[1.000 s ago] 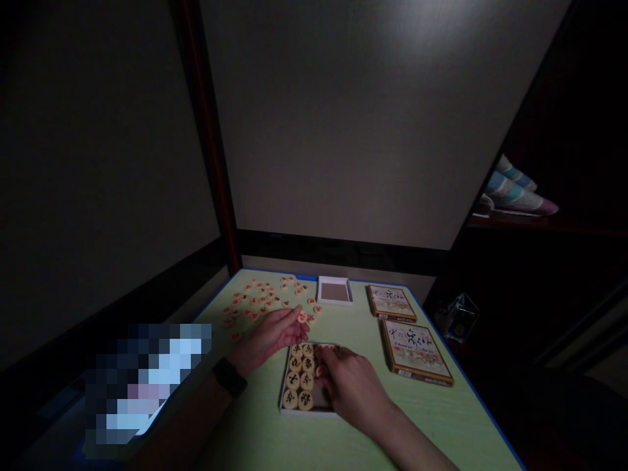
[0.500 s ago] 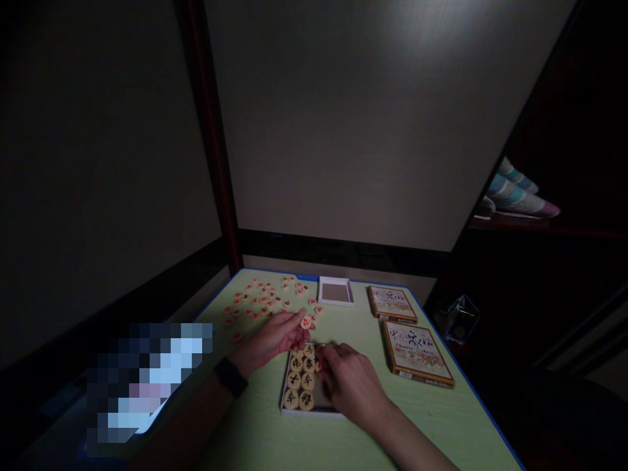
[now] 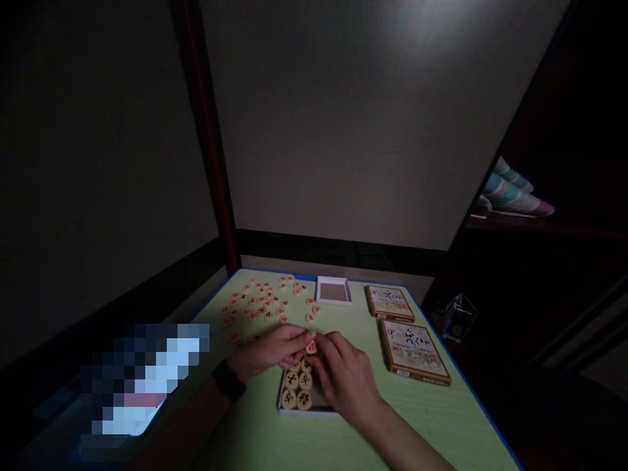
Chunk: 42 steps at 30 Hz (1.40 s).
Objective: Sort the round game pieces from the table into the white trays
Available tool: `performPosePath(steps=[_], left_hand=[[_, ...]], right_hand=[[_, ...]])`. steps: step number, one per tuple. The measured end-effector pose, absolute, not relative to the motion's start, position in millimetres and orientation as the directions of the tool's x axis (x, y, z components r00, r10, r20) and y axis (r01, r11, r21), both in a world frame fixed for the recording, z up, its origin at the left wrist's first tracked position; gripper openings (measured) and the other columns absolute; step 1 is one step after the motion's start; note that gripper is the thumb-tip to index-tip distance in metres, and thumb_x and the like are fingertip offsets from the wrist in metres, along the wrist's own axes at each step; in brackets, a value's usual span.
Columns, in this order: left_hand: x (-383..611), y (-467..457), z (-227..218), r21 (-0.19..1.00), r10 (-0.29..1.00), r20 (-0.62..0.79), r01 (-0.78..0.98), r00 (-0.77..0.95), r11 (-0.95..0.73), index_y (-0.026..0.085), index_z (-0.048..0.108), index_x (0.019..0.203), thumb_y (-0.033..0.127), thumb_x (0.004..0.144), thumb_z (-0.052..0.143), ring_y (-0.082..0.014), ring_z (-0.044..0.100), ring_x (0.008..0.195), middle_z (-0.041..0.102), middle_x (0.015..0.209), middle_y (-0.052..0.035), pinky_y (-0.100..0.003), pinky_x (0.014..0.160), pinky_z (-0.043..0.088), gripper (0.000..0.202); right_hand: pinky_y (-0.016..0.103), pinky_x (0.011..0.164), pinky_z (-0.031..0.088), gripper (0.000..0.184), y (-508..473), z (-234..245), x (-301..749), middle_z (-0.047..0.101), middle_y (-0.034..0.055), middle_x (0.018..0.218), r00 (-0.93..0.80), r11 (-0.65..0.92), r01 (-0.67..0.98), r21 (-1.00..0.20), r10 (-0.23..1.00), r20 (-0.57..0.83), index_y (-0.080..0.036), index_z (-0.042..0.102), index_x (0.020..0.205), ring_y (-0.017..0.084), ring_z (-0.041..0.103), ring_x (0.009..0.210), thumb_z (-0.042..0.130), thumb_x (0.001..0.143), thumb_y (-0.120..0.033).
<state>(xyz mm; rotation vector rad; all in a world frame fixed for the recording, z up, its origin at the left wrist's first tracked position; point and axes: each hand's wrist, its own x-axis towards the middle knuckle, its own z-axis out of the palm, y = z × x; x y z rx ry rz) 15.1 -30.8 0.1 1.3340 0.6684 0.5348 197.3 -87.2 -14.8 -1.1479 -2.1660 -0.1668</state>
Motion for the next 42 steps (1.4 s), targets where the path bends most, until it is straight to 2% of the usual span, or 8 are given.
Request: performPosePath(steps=[6, 8, 11, 15, 19, 23, 27, 42], left_hand=[[14.1, -30.4, -1.5, 0.992, 0.696, -0.128, 0.108, 0.706, 0.073, 0.015, 0.052, 0.073, 0.068, 0.072, 0.063, -0.0052, 0.036, 0.053, 0.044, 0.061, 0.0068, -0.022, 0.049, 0.025, 0.054], [14.3, -30.7, -0.5, 0.994, 0.683, -0.105, 0.1, 0.723, 0.047, 0.015, 0.055, 0.074, 0.065, 0.073, 0.064, -0.006, 0.039, 0.054, 0.046, 0.06, 0.0061, -0.022, 0.05, 0.027, 0.052], [15.3, -29.4, -0.1, 0.997, 0.689, -0.07, 0.074, 0.721, 0.025, 0.014, 0.056, 0.073, 0.064, 0.077, 0.061, -0.0063, 0.04, 0.05, 0.047, 0.055, 0.0056, -0.022, 0.048, 0.027, 0.05], [15.8, -23.4, 0.0, 1.0, 0.835, -0.01, 0.006, 0.55, 0.008, 0.015, 0.054, 0.069, 0.069, 0.075, 0.057, -0.0047, 0.034, 0.045, 0.05, 0.055, 0.0043, -0.022, 0.044, 0.022, 0.054], [15.1, -18.2, -0.3, 1.0, 0.923, 0.014, 0.002, 0.384, -0.016, 0.015, 0.051, 0.064, 0.072, 0.07, 0.057, -0.0043, 0.034, 0.042, 0.051, 0.054, 0.0031, -0.021, 0.042, 0.019, 0.057], [16.6, -18.0, -2.2, 1.0, 0.927, -0.002, 0.007, 0.375, 0.0, 0.016, 0.049, 0.062, 0.072, 0.068, 0.058, -0.0042, 0.035, 0.042, 0.053, 0.056, 0.0022, -0.021, 0.041, 0.02, 0.057], [18.8, -18.8, -4.1, 1.0, 0.922, -0.015, 0.017, 0.387, 0.009, 0.017, 0.048, 0.061, 0.073, 0.068, 0.057, -0.0046, 0.035, 0.043, 0.053, 0.056, 0.0026, -0.021, 0.041, 0.02, 0.058], [18.0, -20.3, -3.1, 0.999, 0.918, -0.043, 0.047, 0.395, 0.027, 0.016, 0.05, 0.062, 0.074, 0.068, 0.056, -0.0057, 0.034, 0.045, 0.047, 0.053, 0.004, -0.021, 0.043, 0.02, 0.058]], right_hand=[[0.024, 0.06, 0.046, 0.017, -88.4, -13.2, 200.7, 0.062, 0.005, 0.08, -0.427, 0.629, 0.771, -0.095, 0.623, 0.656, -0.018, 0.057, 0.096, 0.015, 0.061, 0.066, 0.042, 0.099, -0.023], [0.024, 0.059, 0.046, 0.017, -88.7, -11.3, 200.8, 0.062, 0.0046, 0.08, -0.432, 0.639, 0.76, -0.12, 0.634, 0.641, -0.019, 0.057, 0.093, 0.015, 0.06, 0.065, 0.041, 0.099, -0.022], [0.025, 0.063, 0.047, 0.012, -86.9, -7.8, 202.6, 0.063, 0.0044, 0.083, -0.385, 0.642, 0.731, -0.233, 0.669, 0.635, -0.019, 0.057, 0.098, 0.015, 0.061, 0.07, 0.045, 0.098, -0.023], [0.027, 0.069, 0.049, 0.019, -80.3, -7.3, 208.9, 0.064, 0.0062, 0.09, -0.333, 0.625, 0.718, -0.306, 0.694, 0.638, -0.019, 0.057, 0.112, 0.017, 0.061, 0.078, 0.047, 0.097, -0.023], [0.031, 0.072, 0.049, 0.013, -75.7, -13.6, 208.8, 0.063, 0.0073, 0.088, -0.391, 0.594, 0.758, -0.269, 0.745, 0.541, -0.019, 0.065, 0.093, 0.02, 0.059, 0.082, 0.052, 0.093, -0.021], [0.036, 0.075, 0.047, 0.008, -74.3, -17.8, 201.9, 0.063, 0.0082, 0.089, -0.436, 0.566, 0.795, -0.219, 0.783, 0.444, -0.018, 0.065, 0.089, 0.024, 0.055, 0.087, 0.058, 0.087, -0.016], [0.037, 0.075, 0.046, 0.006, -71.6, -19.1, 198.6, 0.062, 0.008, 0.087, -0.434, 0.554, 0.798, -0.236, 0.801, 0.414, -0.017, 0.063, 0.085, 0.025, 0.053, 0.087, 0.058, 0.085, -0.014], [0.037, 0.077, 0.047, 0.009, -68.5, -21.3, 201.6, 0.062, 0.0084, 0.088, -0.416, 0.545, 0.789, -0.284, 0.813, 0.407, -0.018, 0.062, 0.085, 0.024, 0.053, 0.088, 0.055, 0.086, -0.013]])
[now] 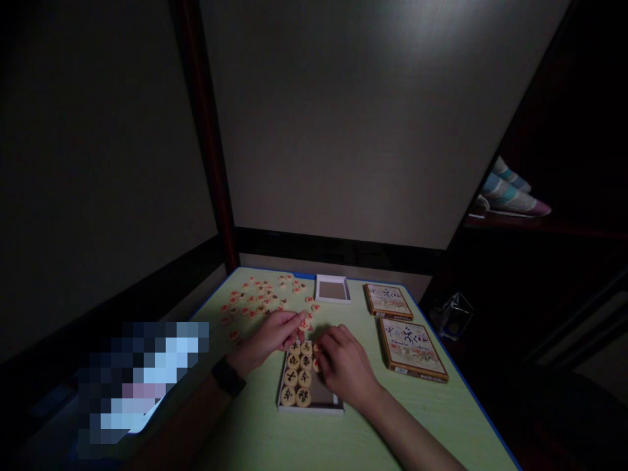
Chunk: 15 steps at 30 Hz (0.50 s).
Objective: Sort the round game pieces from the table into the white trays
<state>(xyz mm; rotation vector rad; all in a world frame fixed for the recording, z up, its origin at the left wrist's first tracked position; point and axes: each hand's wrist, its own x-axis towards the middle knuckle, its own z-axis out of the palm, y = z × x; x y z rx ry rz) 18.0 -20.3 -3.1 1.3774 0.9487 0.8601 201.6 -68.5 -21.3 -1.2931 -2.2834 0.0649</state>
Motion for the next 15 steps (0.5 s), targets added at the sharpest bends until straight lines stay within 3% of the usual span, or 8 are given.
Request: performPosePath(steps=[8, 15], left_hand=[[17.1, -22.6, 1.4, 0.997, 0.911, -0.056, 0.064, 0.408, 0.033, 0.016, 0.051, 0.064, 0.074, 0.067, 0.057, -0.0058, 0.035, 0.047, 0.051, 0.057, 0.0029, -0.02, 0.043, 0.022, 0.058], [17.4, -23.8, 1.2, 0.996, 0.915, -0.077, 0.066, 0.396, 0.055, 0.016, 0.054, 0.066, 0.069, 0.07, 0.058, -0.0059, 0.036, 0.048, 0.051, 0.058, 0.0031, -0.019, 0.044, 0.023, 0.054]], right_hand=[[0.038, 0.078, 0.049, 0.012, -74.2, -9.0, 205.3, 0.062, 0.0081, 0.091, -0.421, 0.554, 0.773, -0.308, 0.812, 0.403, -0.019, 0.063, 0.091, 0.024, 0.055, 0.089, 0.056, 0.083, -0.013], [0.04, 0.088, 0.049, 0.045, -83.0, -5.6, 214.5, 0.06, 0.0095, 0.105, -0.374, 0.512, 0.787, -0.345, 0.84, 0.394, -0.019, 0.059, 0.109, 0.025, 0.056, 0.098, 0.052, 0.068, -0.004]])
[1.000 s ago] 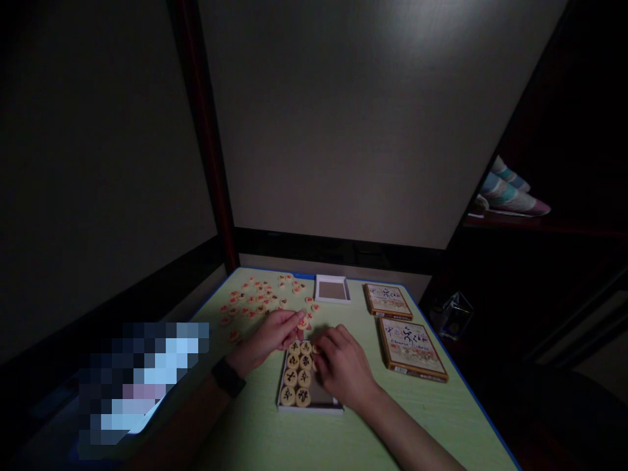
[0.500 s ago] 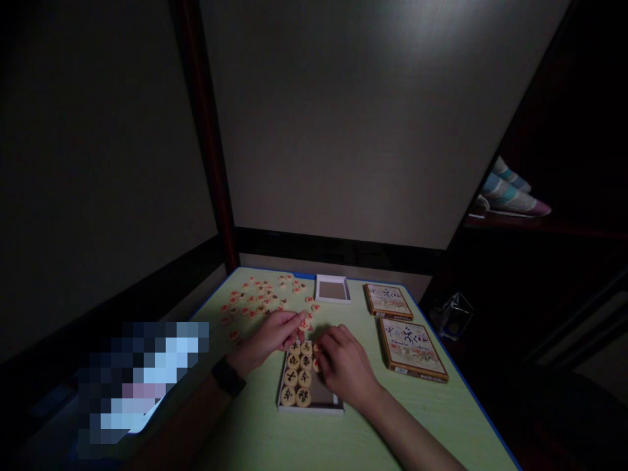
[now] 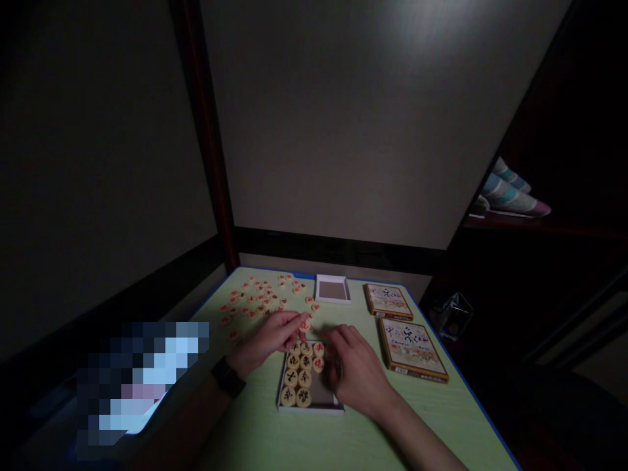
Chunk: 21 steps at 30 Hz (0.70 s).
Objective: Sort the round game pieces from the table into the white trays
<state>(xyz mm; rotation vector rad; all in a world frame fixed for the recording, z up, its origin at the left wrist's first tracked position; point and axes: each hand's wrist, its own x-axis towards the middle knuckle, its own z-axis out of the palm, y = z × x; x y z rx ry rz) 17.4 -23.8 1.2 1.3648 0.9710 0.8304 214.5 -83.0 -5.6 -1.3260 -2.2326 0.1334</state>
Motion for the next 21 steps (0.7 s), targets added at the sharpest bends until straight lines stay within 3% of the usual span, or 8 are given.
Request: performPosePath(steps=[5, 9, 14, 21], left_hand=[[17.8, -22.7, 0.4, 0.997, 0.908, -0.07, 0.063, 0.413, 0.048, 0.016, 0.053, 0.067, 0.067, 0.072, 0.058, -0.0049, 0.035, 0.046, 0.054, 0.057, 0.0027, -0.019, 0.043, 0.022, 0.052], [18.0, -22.6, 1.0, 0.996, 0.884, -0.086, 0.053, 0.46, 0.069, 0.016, 0.052, 0.073, 0.064, 0.073, 0.059, -0.0039, 0.038, 0.043, 0.066, 0.069, -0.0025, -0.019, 0.043, 0.022, 0.049], [17.9, -23.2, -0.2, 0.995, 0.851, -0.096, 0.038, 0.516, 0.09, 0.017, 0.048, 0.075, 0.062, 0.072, 0.061, -0.0033, 0.04, 0.042, 0.068, 0.071, -0.0033, -0.019, 0.043, 0.021, 0.047], [16.5, -23.4, -0.1, 0.995, 0.847, -0.09, 0.018, 0.524, 0.095, 0.016, 0.051, 0.075, 0.057, 0.073, 0.064, -0.0028, 0.042, 0.043, 0.07, 0.077, -0.0058, -0.018, 0.043, 0.022, 0.043]], right_hand=[[0.041, 0.093, 0.048, 0.056, -79.6, -12.7, 211.6, 0.058, 0.0111, 0.113, -0.345, 0.469, 0.809, -0.354, 0.867, 0.359, -0.017, 0.054, 0.119, 0.026, 0.054, 0.105, 0.05, 0.066, -0.002], [0.042, 0.094, 0.047, 0.057, -78.3, -10.8, 212.7, 0.057, 0.0101, 0.112, -0.342, 0.479, 0.787, -0.389, 0.863, 0.372, -0.018, 0.053, 0.119, 0.025, 0.054, 0.106, 0.049, 0.065, 0.0], [0.04, 0.09, 0.048, 0.05, -78.3, -7.8, 214.9, 0.058, 0.0085, 0.109, -0.332, 0.508, 0.742, -0.438, 0.845, 0.42, -0.02, 0.054, 0.116, 0.024, 0.056, 0.103, 0.05, 0.07, -0.002], [0.04, 0.091, 0.048, 0.047, -74.1, -16.1, 213.8, 0.058, 0.0093, 0.109, -0.337, 0.491, 0.765, -0.417, 0.857, 0.391, -0.018, 0.054, 0.117, 0.024, 0.056, 0.102, 0.049, 0.074, -0.001]])
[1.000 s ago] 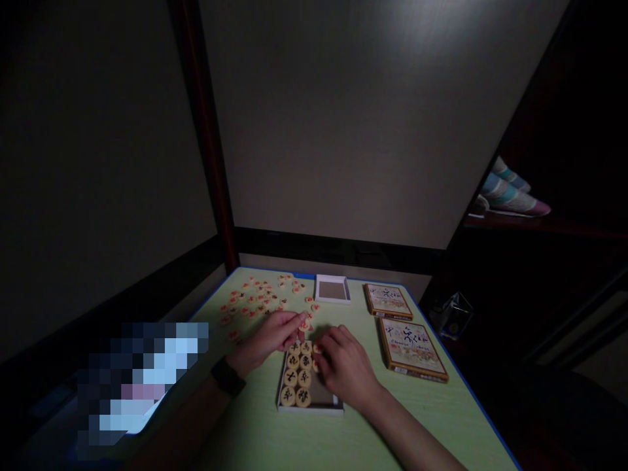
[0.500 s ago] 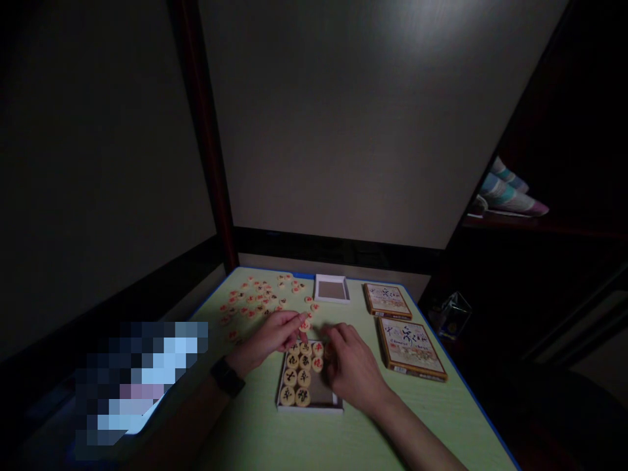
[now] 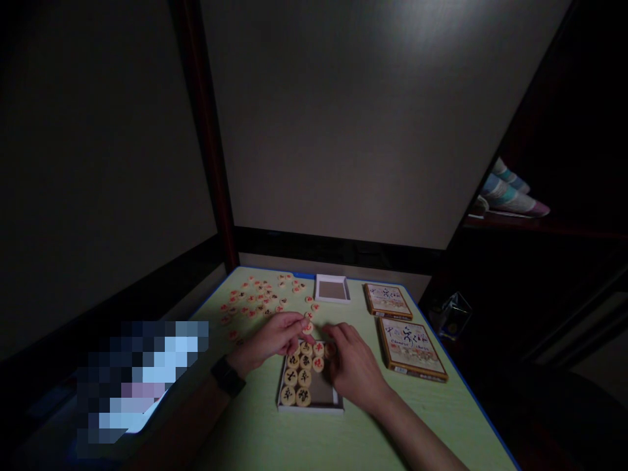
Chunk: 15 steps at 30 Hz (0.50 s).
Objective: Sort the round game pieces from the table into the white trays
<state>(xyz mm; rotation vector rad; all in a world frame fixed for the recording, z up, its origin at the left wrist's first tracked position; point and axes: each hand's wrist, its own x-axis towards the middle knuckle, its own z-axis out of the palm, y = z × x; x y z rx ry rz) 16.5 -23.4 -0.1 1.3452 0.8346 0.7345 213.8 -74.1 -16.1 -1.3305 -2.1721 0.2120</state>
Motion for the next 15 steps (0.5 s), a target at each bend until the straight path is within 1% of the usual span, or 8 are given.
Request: performPosePath(steps=[4, 8, 12, 15], left_hand=[[16.8, -24.8, 1.7, 0.994, 0.843, -0.102, 0.015, 0.529, 0.111, 0.016, 0.053, 0.078, 0.054, 0.074, 0.065, -0.0026, 0.043, 0.044, 0.071, 0.079, -0.006, -0.017, 0.044, 0.025, 0.041], [17.6, -24.8, 1.9, 0.994, 0.838, -0.105, 0.02, 0.535, 0.112, 0.016, 0.052, 0.078, 0.055, 0.073, 0.065, -0.0029, 0.043, 0.044, 0.07, 0.075, -0.0046, -0.017, 0.044, 0.025, 0.041], [17.6, -24.8, 2.0, 0.995, 0.839, -0.102, 0.034, 0.535, 0.099, 0.016, 0.052, 0.078, 0.056, 0.074, 0.065, -0.0032, 0.044, 0.045, 0.069, 0.074, -0.0042, -0.017, 0.044, 0.023, 0.041], [17.4, -25.4, 2.6, 0.994, 0.838, -0.102, 0.034, 0.536, 0.099, 0.016, 0.052, 0.078, 0.055, 0.075, 0.064, -0.0031, 0.043, 0.045, 0.069, 0.074, -0.0039, -0.018, 0.044, 0.023, 0.041]], right_hand=[[0.039, 0.09, 0.048, 0.048, -72.4, -18.7, 213.6, 0.059, 0.0091, 0.108, -0.334, 0.482, 0.775, -0.408, 0.861, 0.383, -0.018, 0.054, 0.117, 0.024, 0.056, 0.102, 0.05, 0.073, -0.001], [0.039, 0.088, 0.049, 0.043, -73.2, -17.5, 213.8, 0.059, 0.0091, 0.105, -0.344, 0.481, 0.792, -0.376, 0.861, 0.375, -0.018, 0.055, 0.113, 0.024, 0.056, 0.1, 0.048, 0.075, -0.002], [0.036, 0.083, 0.049, 0.043, -76.5, -13.5, 213.5, 0.059, 0.0077, 0.1, -0.355, 0.479, 0.807, -0.347, 0.861, 0.364, -0.02, 0.059, 0.104, 0.024, 0.056, 0.094, 0.048, 0.068, 0.001], [0.035, 0.083, 0.05, 0.043, -78.5, -10.9, 213.0, 0.059, 0.0074, 0.099, -0.38, 0.495, 0.795, -0.35, 0.857, 0.348, -0.02, 0.061, 0.101, 0.023, 0.056, 0.094, 0.05, 0.065, 0.001]])
